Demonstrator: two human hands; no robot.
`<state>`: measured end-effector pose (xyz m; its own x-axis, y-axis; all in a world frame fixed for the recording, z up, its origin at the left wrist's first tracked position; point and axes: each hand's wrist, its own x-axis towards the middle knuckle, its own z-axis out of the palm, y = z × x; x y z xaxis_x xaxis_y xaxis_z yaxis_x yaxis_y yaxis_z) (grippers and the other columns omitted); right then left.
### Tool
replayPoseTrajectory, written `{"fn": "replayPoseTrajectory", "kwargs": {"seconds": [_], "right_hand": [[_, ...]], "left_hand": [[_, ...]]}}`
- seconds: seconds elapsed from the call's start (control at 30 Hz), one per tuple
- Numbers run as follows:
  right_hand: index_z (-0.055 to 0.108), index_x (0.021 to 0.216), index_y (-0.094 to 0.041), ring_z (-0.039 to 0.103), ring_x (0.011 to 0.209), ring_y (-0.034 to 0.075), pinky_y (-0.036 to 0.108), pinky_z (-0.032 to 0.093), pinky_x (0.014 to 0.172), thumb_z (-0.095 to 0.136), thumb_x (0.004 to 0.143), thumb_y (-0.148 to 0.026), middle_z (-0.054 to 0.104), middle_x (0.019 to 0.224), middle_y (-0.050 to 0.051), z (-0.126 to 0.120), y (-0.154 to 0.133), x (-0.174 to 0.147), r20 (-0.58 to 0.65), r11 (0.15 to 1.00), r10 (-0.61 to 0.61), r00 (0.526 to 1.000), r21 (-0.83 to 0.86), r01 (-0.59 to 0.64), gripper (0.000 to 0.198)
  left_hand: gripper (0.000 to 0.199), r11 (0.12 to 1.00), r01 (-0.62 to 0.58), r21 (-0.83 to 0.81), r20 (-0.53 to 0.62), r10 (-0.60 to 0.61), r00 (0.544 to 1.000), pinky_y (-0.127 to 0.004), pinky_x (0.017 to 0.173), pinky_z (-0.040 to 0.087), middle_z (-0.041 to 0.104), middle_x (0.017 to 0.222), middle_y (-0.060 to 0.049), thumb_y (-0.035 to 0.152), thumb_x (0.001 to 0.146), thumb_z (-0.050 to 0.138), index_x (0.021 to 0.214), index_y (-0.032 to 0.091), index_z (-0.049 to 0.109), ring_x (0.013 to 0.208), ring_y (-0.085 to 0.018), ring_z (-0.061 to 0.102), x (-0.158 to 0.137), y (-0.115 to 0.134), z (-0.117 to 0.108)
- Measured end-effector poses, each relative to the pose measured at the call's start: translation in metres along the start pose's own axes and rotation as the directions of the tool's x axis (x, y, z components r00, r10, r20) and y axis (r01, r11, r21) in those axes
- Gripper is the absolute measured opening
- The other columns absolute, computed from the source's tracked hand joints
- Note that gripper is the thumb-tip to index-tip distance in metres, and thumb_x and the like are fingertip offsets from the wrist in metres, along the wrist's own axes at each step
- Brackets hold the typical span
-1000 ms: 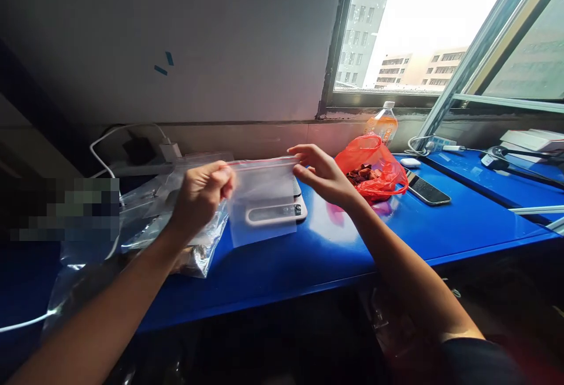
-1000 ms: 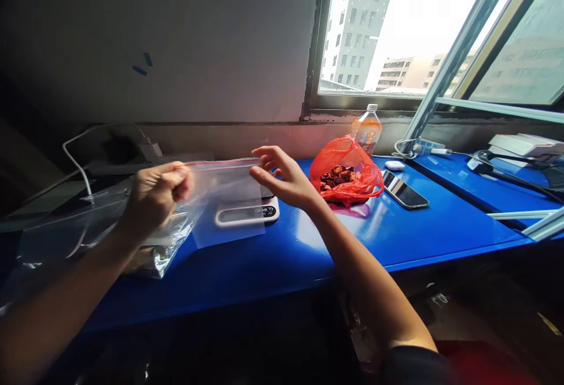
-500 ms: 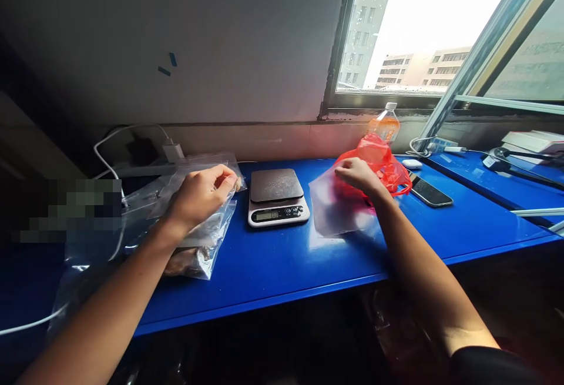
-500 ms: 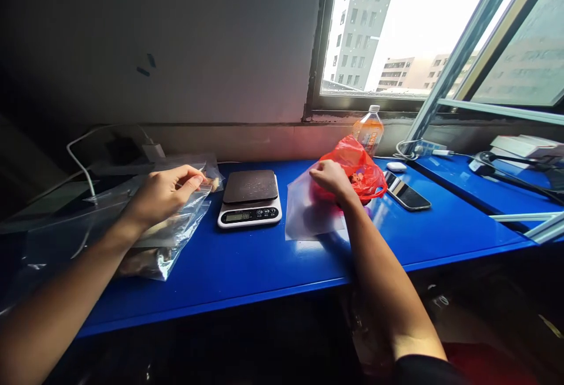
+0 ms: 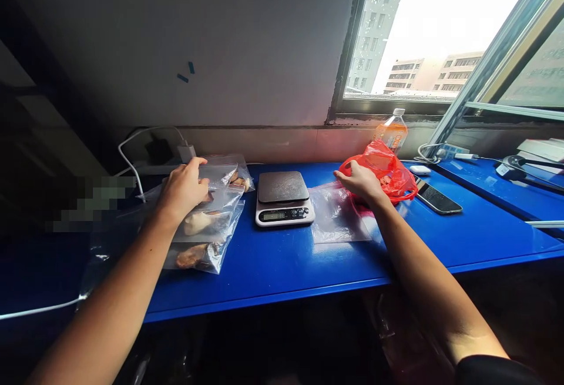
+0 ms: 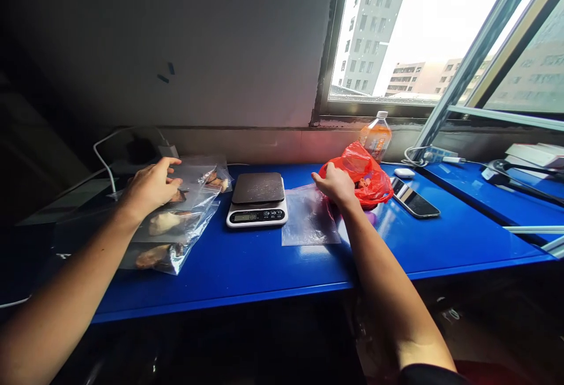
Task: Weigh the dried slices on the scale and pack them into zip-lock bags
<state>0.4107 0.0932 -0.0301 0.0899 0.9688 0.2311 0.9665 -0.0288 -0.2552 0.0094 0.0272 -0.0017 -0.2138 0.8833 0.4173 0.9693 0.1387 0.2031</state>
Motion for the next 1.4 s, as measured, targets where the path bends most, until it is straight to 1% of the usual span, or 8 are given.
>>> {"fn": "replayPoseTrajectory", "kwargs": {"seconds": [0.27,0.57,0.7,0.8,0.93,1.1,1.23,1.4], "right_hand": [[0.056,0.119,-0.006,0.046,0.119,0.035,0.044,0.034,0.098,0.038,0.091,-0.049,0.058,0.118,0.023,0.0,0.014,0.008,-0.205,0.998,0.062,0.977,-0.003,-0.064,0.054],[0.055,0.122,-0.007,0.045,0.121,0.037,0.048,0.034,0.099,0.045,0.086,-0.057,0.055,0.123,0.025,0.003,0.02,0.014,-0.177,0.991,0.134,0.975,0.028,-0.131,0.062],[0.052,0.127,-0.011,0.04,0.124,0.045,0.056,0.035,0.095,0.06,0.075,-0.06,0.052,0.127,0.029,0.005,0.029,0.007,-0.074,0.994,0.109,0.991,0.025,-0.107,0.072],[0.053,0.125,-0.013,0.042,0.121,0.044,0.056,0.035,0.092,0.062,0.076,-0.046,0.055,0.12,0.029,0.007,0.035,0.005,-0.079,0.995,0.093,0.992,0.038,-0.09,0.06],[0.056,0.117,-0.011,0.052,0.106,0.037,0.049,0.038,0.087,0.055,0.072,-0.018,0.062,0.105,0.025,0.006,0.037,0.009,-0.151,0.987,0.111,0.982,0.129,-0.092,0.045],[0.055,0.121,-0.013,0.059,0.087,0.022,0.032,0.043,0.081,0.046,0.072,-0.01,0.065,0.097,0.013,-0.004,0.032,0.014,-0.179,0.973,0.029,0.983,0.23,0.013,0.05],[0.056,0.125,-0.016,0.057,0.072,0.016,0.027,0.045,0.076,0.043,0.078,-0.014,0.063,0.078,0.003,-0.01,0.016,0.009,-0.262,0.914,-0.095,0.96,0.359,0.189,0.049],[0.062,0.113,-0.018,0.06,0.076,0.016,0.028,0.047,0.075,0.047,0.082,-0.022,0.066,0.086,0.005,-0.018,-0.006,-0.004,-0.272,0.815,-0.231,0.934,0.47,0.338,0.035]], "left_hand": [[0.043,0.992,0.09,0.091,0.002,-0.09,0.996,-0.046,0.097,0.045,0.066,0.118,-0.019,0.04,0.087,0.053,0.123,0.015,0.058,0.116,-0.036,0.058,0.003,-0.004,-0.003],[0.057,0.982,0.186,0.044,0.001,-0.186,0.982,-0.041,0.083,0.045,0.068,0.117,-0.017,0.041,0.077,0.06,0.127,0.016,0.053,0.109,-0.034,0.063,0.009,-0.017,0.001],[0.058,0.993,0.061,-0.101,-0.141,-0.075,0.987,-0.037,0.07,0.037,0.072,0.09,-0.007,0.051,0.069,0.057,0.117,0.018,0.058,0.098,-0.025,0.065,0.012,-0.035,0.012],[0.053,0.977,0.032,-0.213,-0.194,-0.074,0.978,-0.038,0.067,0.033,0.066,0.071,-0.002,0.048,0.062,0.058,0.106,0.019,0.062,0.087,-0.025,0.065,0.013,-0.041,0.017],[0.038,0.964,0.013,-0.266,-0.141,-0.053,0.989,-0.039,0.073,0.04,0.066,0.083,-0.005,0.032,0.068,0.054,0.101,0.015,0.064,0.079,-0.021,0.061,0.012,-0.03,0.009],[0.029,0.928,-0.17,-0.333,-0.207,0.104,0.973,-0.032,0.083,0.049,0.063,0.101,-0.008,0.023,0.081,0.052,0.104,0.012,0.066,0.083,-0.016,0.059,0.005,0.001,-0.009],[0.023,0.847,-0.373,-0.379,-0.289,0.274,0.917,-0.028,0.084,0.051,0.063,0.101,-0.005,0.016,0.085,0.053,0.105,0.015,0.065,0.087,-0.014,0.06,-0.01,0.029,-0.012],[0.027,0.739,-0.574,-0.351,-0.349,0.466,0.813,-0.031,0.084,0.052,0.064,0.101,-0.004,0.01,0.088,0.051,0.111,0.02,0.062,0.086,-0.015,0.06,-0.029,0.054,-0.006]]}}
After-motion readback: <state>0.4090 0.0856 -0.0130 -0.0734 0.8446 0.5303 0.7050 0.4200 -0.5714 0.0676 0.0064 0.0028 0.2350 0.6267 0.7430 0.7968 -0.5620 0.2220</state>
